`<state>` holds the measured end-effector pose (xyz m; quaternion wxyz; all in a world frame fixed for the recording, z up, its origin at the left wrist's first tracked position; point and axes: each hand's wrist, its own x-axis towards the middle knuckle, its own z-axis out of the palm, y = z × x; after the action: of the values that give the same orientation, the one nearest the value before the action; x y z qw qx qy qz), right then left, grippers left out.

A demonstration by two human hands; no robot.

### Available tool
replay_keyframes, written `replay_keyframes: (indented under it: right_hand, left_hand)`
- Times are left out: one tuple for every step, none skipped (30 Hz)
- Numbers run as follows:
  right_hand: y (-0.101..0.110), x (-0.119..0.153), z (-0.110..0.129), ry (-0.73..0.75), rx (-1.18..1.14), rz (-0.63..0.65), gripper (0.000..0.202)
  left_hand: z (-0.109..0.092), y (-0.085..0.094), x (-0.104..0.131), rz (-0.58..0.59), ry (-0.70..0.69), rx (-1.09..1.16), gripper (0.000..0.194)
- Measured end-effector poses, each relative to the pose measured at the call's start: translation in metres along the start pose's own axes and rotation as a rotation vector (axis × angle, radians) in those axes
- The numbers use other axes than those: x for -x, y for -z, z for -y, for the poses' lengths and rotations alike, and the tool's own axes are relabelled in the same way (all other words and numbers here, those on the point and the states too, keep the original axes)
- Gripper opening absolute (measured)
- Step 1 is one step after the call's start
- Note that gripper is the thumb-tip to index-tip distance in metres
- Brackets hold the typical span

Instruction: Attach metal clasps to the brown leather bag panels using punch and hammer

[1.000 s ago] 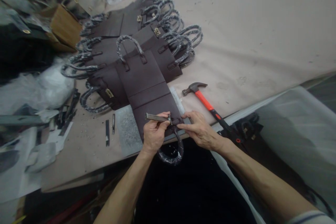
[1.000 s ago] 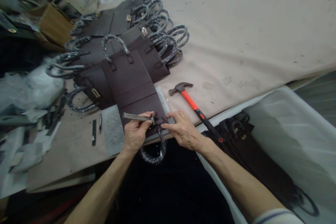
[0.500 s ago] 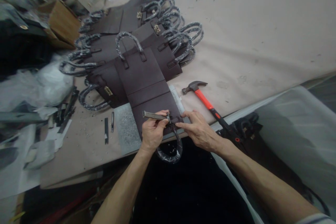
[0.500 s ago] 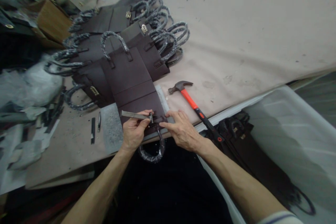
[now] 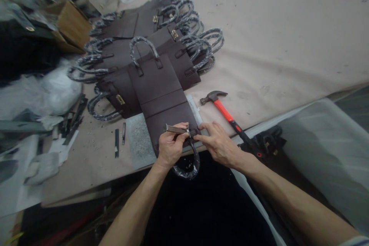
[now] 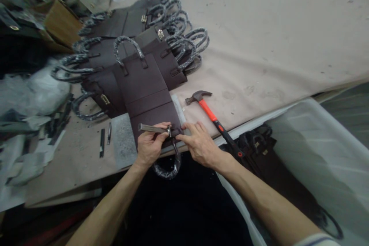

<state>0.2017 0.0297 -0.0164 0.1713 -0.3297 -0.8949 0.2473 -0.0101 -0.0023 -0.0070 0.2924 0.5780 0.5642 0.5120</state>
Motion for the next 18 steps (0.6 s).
replay_keyframes:
  right_hand:
    - [-0.002,0.002,0.001,0.005,0.022,-0.008,0.05]
    - [-0.004,0.004,0.002,0.006,0.034,-0.014,0.051]
    - [-0.005,0.004,0.002,0.004,0.033,-0.019,0.05]
    - [-0.005,0.004,0.002,-0.003,0.021,-0.024,0.048]
    - [-0.005,0.003,0.002,-0.01,-0.001,-0.029,0.045]
    - [-0.005,0.001,0.002,-0.016,-0.029,-0.034,0.042]
    - [-0.005,0.0,0.001,-0.02,-0.057,-0.042,0.04]
    - [-0.005,-0.001,0.001,-0.022,-0.08,-0.05,0.038]
    - [-0.005,-0.002,0.001,-0.019,-0.096,-0.061,0.038]
    - [-0.005,-0.002,0.001,-0.014,-0.103,-0.071,0.039]
    - [-0.006,-0.001,0.001,-0.005,-0.105,-0.081,0.04]
    - [-0.007,0.0,0.001,0.002,-0.103,-0.089,0.042]
    - [-0.009,0.002,0.002,0.008,-0.1,-0.098,0.045]
    - [-0.011,0.004,0.002,0.013,-0.1,-0.108,0.047]
    - [-0.013,0.006,0.003,0.018,-0.101,-0.116,0.049]
    - [-0.015,0.008,0.003,0.023,-0.102,-0.12,0.052]
    - [-0.017,0.009,0.003,0.028,-0.101,-0.125,0.054]
    - [-0.019,0.01,0.003,0.033,-0.098,-0.132,0.056]
  left_hand:
    - [0.0,0.0,0.0,0.002,0.005,0.005,0.01]
    - [0.0,0.001,0.0,0.002,0.009,0.01,0.01]
    - [0.001,0.001,-0.001,0.001,0.017,0.012,0.01]
    - [0.001,0.001,-0.001,0.0,0.028,0.012,0.01]
    - [0.001,0.001,-0.001,0.001,0.041,0.009,0.01]
    - [0.001,0.001,-0.001,0.002,0.053,0.007,0.011]
    - [0.001,0.001,-0.001,0.004,0.062,0.006,0.011]
    - [0.001,0.002,-0.002,0.006,0.068,0.004,0.011]
    - [0.001,0.002,-0.002,0.007,0.069,0.003,0.011]
    - [0.001,0.002,-0.002,0.009,0.067,0.004,0.011]
    - [0.0,0.002,-0.002,0.012,0.065,0.006,0.011]
    - [0.0,0.002,-0.002,0.014,0.062,0.009,0.012]
    - [0.0,0.002,-0.002,0.017,0.061,0.013,0.012]
    - [0.0,0.002,-0.002,0.019,0.058,0.018,0.012]
    - [0.0,0.002,-0.002,0.02,0.053,0.023,0.012]
    - [0.0,0.001,-0.001,0.021,0.047,0.026,0.011]
    - [0.001,0.001,-0.001,0.021,0.037,0.027,0.011]
    - [0.001,0.0,-0.001,0.023,0.024,0.027,0.01]
